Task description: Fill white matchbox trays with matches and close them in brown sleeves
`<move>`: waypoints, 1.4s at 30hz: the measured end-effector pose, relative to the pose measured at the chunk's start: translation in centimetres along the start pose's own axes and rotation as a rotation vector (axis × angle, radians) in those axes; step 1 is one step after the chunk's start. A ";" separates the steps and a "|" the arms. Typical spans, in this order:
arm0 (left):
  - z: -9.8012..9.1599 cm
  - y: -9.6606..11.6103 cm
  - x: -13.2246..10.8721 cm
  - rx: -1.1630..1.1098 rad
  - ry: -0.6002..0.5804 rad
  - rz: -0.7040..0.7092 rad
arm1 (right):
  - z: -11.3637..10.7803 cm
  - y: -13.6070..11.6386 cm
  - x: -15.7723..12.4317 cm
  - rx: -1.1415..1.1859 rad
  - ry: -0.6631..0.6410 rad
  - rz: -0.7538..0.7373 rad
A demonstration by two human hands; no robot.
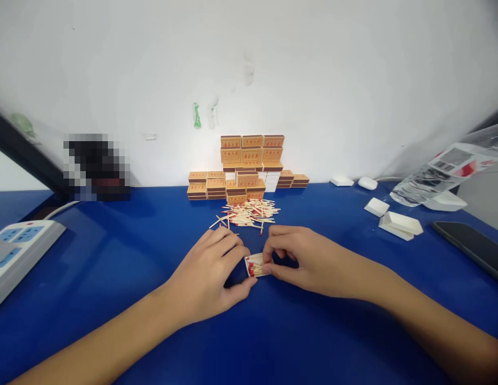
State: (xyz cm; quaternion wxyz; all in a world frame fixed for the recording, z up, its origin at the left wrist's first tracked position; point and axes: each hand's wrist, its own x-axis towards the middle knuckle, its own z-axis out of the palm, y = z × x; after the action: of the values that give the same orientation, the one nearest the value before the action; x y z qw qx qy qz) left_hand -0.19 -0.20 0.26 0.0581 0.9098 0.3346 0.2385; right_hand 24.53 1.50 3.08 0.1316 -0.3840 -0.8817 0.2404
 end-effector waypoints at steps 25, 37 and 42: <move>-0.1 0.0 0.1 -0.022 0.037 0.030 | 0.7 -0.1 -0.7 -0.216 0.018 -0.106; -0.1 0.1 0.0 -0.069 -0.017 0.022 | 0.1 2.4 0.8 -0.134 0.243 -0.035; 0.0 0.2 0.0 -0.065 -0.027 0.028 | 0.6 4.0 1.7 -0.164 0.249 0.007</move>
State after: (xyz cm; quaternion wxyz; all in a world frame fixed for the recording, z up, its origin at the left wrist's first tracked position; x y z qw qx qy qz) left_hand -0.14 -0.35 0.31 0.0887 0.9152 0.3134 0.2375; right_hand 25.60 4.95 0.57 0.2073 -0.4233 -0.8739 0.1188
